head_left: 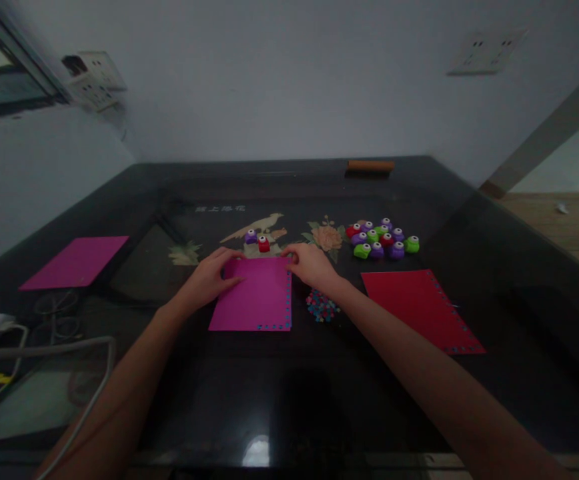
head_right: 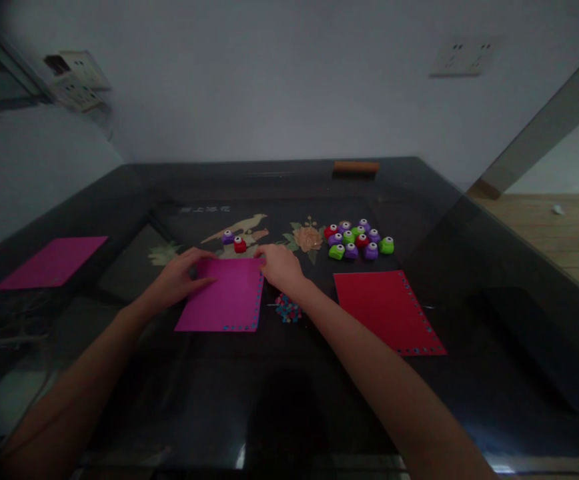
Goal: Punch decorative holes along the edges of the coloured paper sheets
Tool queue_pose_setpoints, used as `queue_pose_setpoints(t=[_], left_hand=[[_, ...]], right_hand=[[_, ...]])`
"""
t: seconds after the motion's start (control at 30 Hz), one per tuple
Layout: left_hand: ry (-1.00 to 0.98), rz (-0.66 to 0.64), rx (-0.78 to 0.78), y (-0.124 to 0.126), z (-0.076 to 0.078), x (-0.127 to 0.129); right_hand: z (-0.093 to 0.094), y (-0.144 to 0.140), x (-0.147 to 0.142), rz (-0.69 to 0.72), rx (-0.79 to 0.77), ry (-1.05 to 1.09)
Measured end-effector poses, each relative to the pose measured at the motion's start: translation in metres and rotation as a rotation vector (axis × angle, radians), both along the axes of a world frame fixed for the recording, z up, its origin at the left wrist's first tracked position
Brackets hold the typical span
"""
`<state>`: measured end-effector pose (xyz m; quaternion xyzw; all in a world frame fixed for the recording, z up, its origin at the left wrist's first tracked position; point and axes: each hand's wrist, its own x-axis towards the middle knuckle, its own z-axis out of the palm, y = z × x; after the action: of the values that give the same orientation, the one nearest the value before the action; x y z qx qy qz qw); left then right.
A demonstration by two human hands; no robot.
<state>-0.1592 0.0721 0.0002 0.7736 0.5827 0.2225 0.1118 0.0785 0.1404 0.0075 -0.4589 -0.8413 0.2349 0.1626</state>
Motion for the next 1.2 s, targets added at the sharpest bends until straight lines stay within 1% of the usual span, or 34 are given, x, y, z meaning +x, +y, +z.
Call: queue_pose_setpoints(t=[0.1, 0.2, 0.3, 0.37, 0.43, 0.5, 0.63, 0.7, 0.83, 0.93, 1.03, 1.13, 1.2], left_hand=[[-0.1, 0.059, -0.064, -0.001, 0.003, 0.0], [-0.277, 0.158, -0.114, -0.001, 0.005, -0.002], [-0.465, 0.243, -0.173, -0.001, 0.009, -0.001], [-0.529, 0.295, -0.18, -0.001, 0.012, 0.001], [-0.575, 0.34, -0.162, -0.002, 0.016, 0.003], [-0.632, 0.376, -0.138, -0.002, 0.017, 0.003], [-0.743, 0.404, -0.085, -0.003, 0.02, 0.003], [-0.778, 0.406, -0.07, -0.004, 0.022, 0.005], [-0.871, 0.374, -0.066, -0.007, 0.026, 0.016], [-0.929, 0.287, -0.106, -0.01, 0.025, 0.027], [-0.913, 0.16, -0.269, -0.014, 0.025, 0.041], [-0.815, 0.062, -0.475, -0.02, 0.026, 0.056], [-0.775, 0.011, -0.555, -0.022, 0.024, 0.063]], right_hand=[[0.001, 0.001, 0.001, -0.007, -0.012, 0.012], [0.005, 0.002, 0.002, 0.011, -0.091, 0.093], [0.009, 0.002, 0.003, 0.036, -0.293, 0.224], [0.01, 0.001, 0.004, 0.076, -0.446, 0.329], [0.01, -0.001, 0.005, 0.129, -0.545, 0.421], [0.011, -0.003, 0.007, 0.183, -0.59, 0.456], [0.015, -0.008, 0.008, 0.282, -0.597, 0.36], [0.018, -0.01, 0.008, 0.295, -0.597, 0.331], [0.024, -0.013, 0.013, 0.226, -0.628, 0.377], [0.025, -0.014, 0.024, 0.127, -0.582, 0.423], [0.025, -0.017, 0.038, 0.035, -0.544, 0.506], [0.026, -0.023, 0.051, -0.075, -0.532, 0.543], [0.027, -0.029, 0.058, -0.128, -0.516, 0.553]])
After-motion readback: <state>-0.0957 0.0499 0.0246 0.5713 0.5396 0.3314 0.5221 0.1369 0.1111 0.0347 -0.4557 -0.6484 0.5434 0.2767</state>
